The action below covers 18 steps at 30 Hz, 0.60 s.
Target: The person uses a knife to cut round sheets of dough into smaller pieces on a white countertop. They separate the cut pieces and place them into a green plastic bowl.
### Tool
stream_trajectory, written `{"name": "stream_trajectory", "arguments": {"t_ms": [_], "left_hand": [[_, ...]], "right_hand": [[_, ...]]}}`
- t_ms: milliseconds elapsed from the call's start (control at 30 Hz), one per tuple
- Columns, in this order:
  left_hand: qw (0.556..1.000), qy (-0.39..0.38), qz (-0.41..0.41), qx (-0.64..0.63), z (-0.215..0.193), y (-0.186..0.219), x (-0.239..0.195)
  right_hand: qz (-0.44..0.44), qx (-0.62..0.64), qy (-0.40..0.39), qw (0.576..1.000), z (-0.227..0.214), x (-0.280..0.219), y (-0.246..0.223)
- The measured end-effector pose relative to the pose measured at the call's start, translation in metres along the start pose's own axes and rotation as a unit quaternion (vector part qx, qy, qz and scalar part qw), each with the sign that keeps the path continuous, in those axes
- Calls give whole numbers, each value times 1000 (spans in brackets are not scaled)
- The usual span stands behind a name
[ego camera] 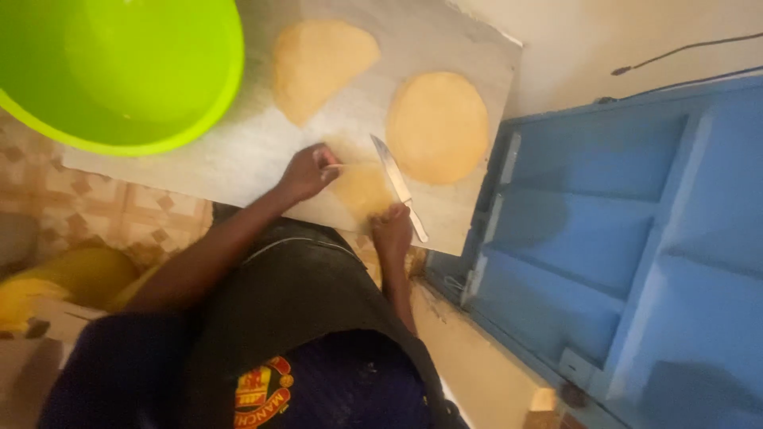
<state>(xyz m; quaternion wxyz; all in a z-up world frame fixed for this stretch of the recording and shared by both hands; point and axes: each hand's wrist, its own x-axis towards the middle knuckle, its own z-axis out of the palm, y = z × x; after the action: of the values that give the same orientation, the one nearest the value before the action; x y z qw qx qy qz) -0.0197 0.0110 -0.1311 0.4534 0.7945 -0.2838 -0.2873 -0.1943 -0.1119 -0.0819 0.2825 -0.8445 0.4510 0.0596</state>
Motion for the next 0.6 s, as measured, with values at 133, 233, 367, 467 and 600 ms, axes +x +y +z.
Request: {"name": "stream_trajectory", "arguments": {"t_ms": [133, 233, 367, 467, 600], "left_hand": [[987, 39, -135, -73, -1, -24, -21], [976, 47, -173, -122, -17, -13, -27], [967, 54, -197, -150, -15, -29, -31], [962, 99, -188, -170, -44, 8, -37], [955, 177, -164, -173, -58, 24, -15]], "right_hand": [[25, 39, -18, 999, 12, 10, 15], [-39, 94, -9, 995, 12, 21, 11], [-136, 190, -26, 972, 3, 58, 1], [-231, 153, -13, 961, -15, 102, -23], [-267, 222, -24, 938, -48, 162, -100]]}}
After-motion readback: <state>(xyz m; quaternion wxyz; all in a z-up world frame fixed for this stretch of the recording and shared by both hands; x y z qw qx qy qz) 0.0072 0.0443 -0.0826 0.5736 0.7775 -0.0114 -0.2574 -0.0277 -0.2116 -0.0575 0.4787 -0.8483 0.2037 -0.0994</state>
